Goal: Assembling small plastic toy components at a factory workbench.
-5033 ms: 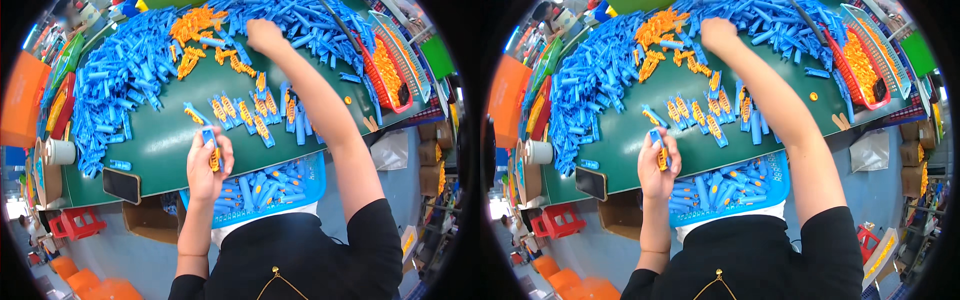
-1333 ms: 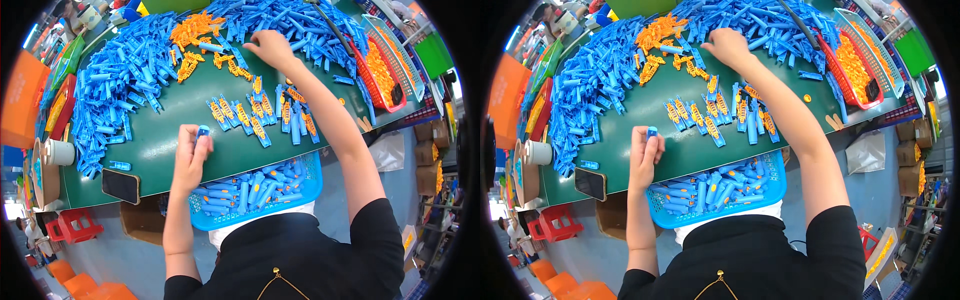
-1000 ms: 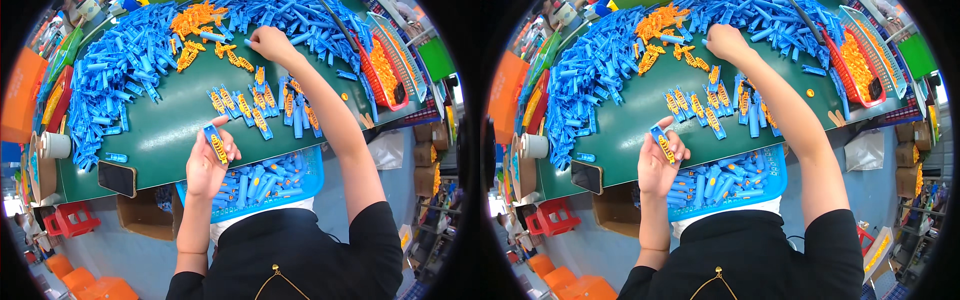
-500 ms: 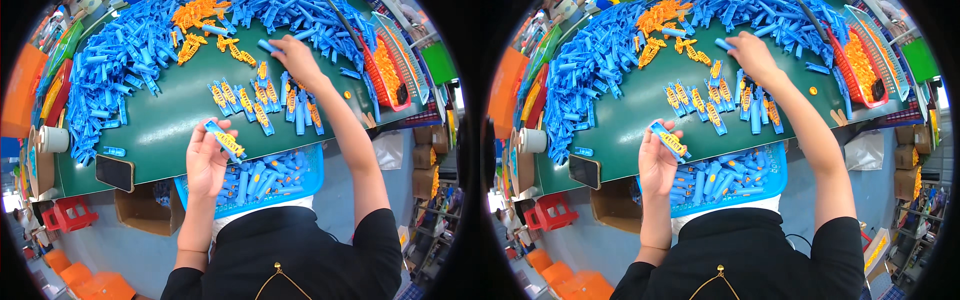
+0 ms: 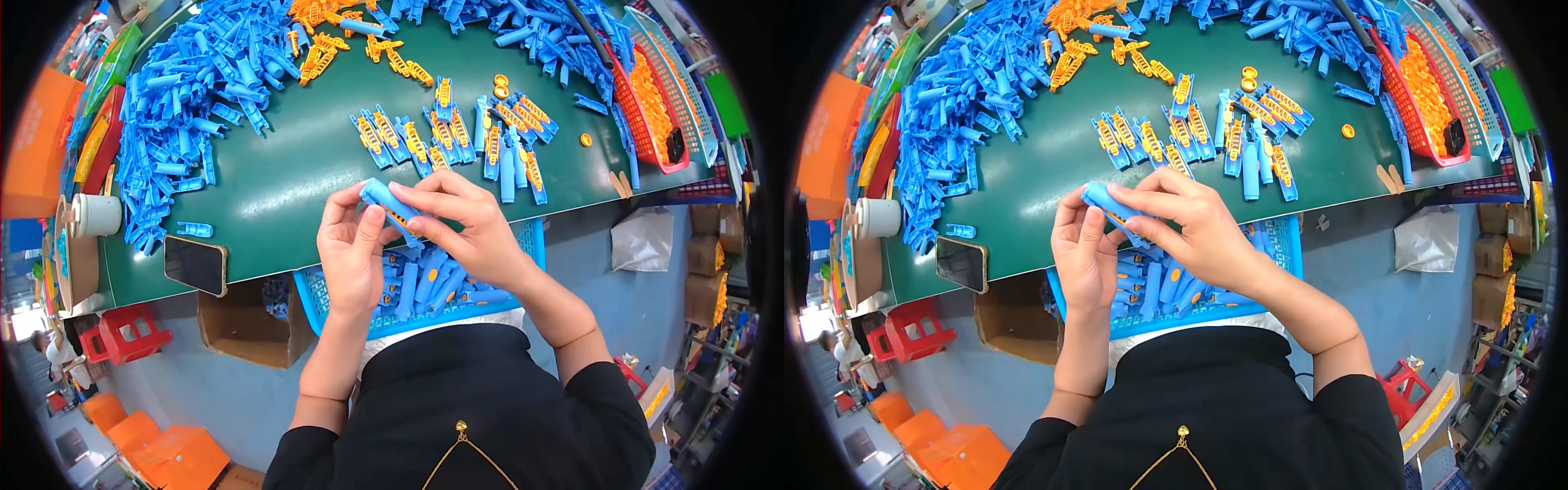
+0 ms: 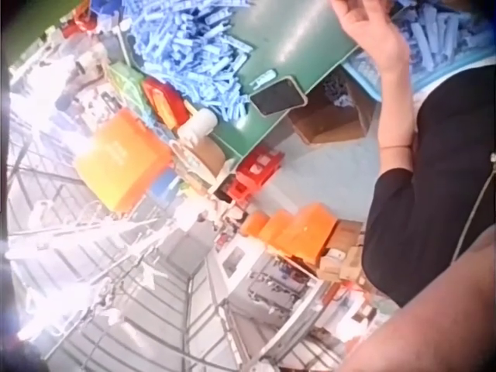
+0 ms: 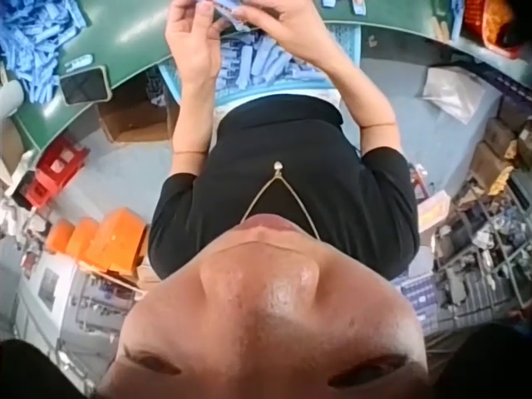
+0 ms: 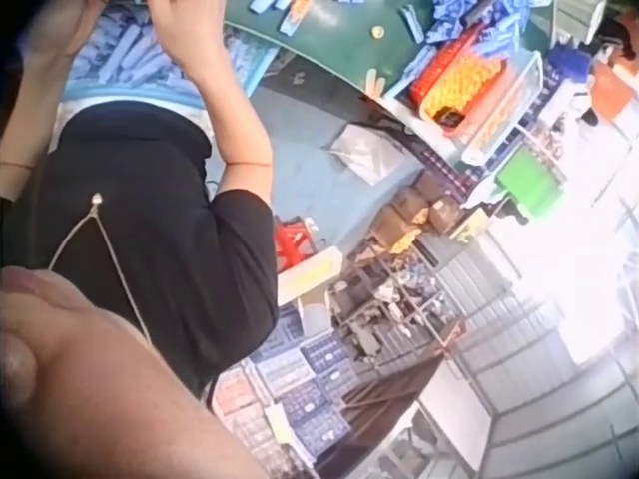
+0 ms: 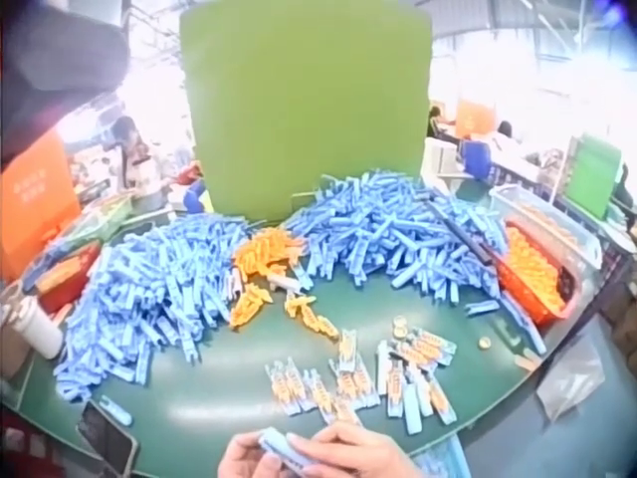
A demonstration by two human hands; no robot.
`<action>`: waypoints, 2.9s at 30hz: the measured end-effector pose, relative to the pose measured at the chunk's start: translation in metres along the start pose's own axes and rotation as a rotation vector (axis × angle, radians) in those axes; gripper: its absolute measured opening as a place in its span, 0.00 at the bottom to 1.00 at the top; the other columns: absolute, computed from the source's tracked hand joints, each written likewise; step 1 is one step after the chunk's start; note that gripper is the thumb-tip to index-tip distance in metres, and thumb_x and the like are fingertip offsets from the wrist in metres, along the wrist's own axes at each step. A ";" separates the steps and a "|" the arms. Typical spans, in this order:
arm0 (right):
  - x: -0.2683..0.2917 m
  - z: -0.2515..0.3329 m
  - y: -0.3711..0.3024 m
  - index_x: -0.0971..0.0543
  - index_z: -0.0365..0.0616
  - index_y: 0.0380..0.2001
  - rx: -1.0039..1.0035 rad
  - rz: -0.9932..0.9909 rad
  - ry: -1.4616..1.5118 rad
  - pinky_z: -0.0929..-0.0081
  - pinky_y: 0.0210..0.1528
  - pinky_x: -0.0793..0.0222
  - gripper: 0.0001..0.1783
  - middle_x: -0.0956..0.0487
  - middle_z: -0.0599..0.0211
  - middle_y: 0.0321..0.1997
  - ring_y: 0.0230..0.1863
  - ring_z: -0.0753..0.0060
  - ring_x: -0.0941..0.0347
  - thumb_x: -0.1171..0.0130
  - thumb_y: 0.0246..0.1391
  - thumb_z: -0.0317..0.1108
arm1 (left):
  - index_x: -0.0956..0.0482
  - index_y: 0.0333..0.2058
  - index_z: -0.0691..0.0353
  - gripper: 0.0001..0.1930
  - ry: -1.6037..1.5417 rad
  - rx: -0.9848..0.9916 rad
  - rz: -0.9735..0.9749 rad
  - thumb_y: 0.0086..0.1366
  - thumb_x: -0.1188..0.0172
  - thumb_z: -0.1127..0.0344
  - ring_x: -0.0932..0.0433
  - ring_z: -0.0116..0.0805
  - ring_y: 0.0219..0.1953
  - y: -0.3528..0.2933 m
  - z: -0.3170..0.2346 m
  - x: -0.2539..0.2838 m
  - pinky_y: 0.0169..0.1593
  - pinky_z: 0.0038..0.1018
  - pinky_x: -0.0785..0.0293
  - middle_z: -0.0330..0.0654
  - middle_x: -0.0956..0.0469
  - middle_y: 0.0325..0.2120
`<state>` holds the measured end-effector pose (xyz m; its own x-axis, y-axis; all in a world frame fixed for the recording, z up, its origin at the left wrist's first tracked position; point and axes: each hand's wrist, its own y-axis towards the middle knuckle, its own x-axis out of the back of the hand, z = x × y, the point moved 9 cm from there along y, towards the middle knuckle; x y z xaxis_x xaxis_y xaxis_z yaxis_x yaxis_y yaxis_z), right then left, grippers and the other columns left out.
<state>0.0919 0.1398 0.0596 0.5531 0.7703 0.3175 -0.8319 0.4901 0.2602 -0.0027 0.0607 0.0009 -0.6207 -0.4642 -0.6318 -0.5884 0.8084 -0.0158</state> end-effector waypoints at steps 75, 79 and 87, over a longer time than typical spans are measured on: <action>0.002 -0.036 -0.013 0.26 0.34 0.35 -0.247 -0.059 0.644 0.80 0.44 0.29 0.06 0.26 0.64 0.39 0.41 0.78 0.28 0.44 0.52 0.22 | 0.27 0.39 0.66 0.15 0.978 -0.322 0.259 0.56 0.37 0.65 0.23 0.36 0.31 -0.011 -0.025 -0.031 0.33 0.26 0.29 0.46 0.23 0.33; 0.002 -0.026 -0.012 0.26 0.36 0.33 -0.129 0.041 0.419 0.83 0.38 0.33 0.04 0.28 0.67 0.35 0.35 0.80 0.31 0.45 0.53 0.24 | 0.26 0.37 0.67 0.14 0.675 0.019 0.296 0.58 0.38 0.63 0.29 0.22 0.26 -0.011 -0.002 -0.018 0.31 0.18 0.33 0.39 0.25 0.26; 0.001 -0.021 -0.009 0.26 0.38 0.35 -0.072 -0.024 0.434 0.81 0.41 0.37 0.06 0.29 0.66 0.36 0.38 0.78 0.34 0.50 0.56 0.27 | 0.29 0.35 0.67 0.20 -0.055 0.439 0.280 0.67 0.55 0.51 0.42 0.15 0.14 -0.020 0.032 -0.031 0.15 0.13 0.47 0.34 0.35 0.14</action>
<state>0.0990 0.1453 0.0385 0.5151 0.8508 -0.1040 -0.8285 0.5253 0.1942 0.0450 0.0710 -0.0037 -0.6879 -0.1981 -0.6982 -0.1235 0.9799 -0.1564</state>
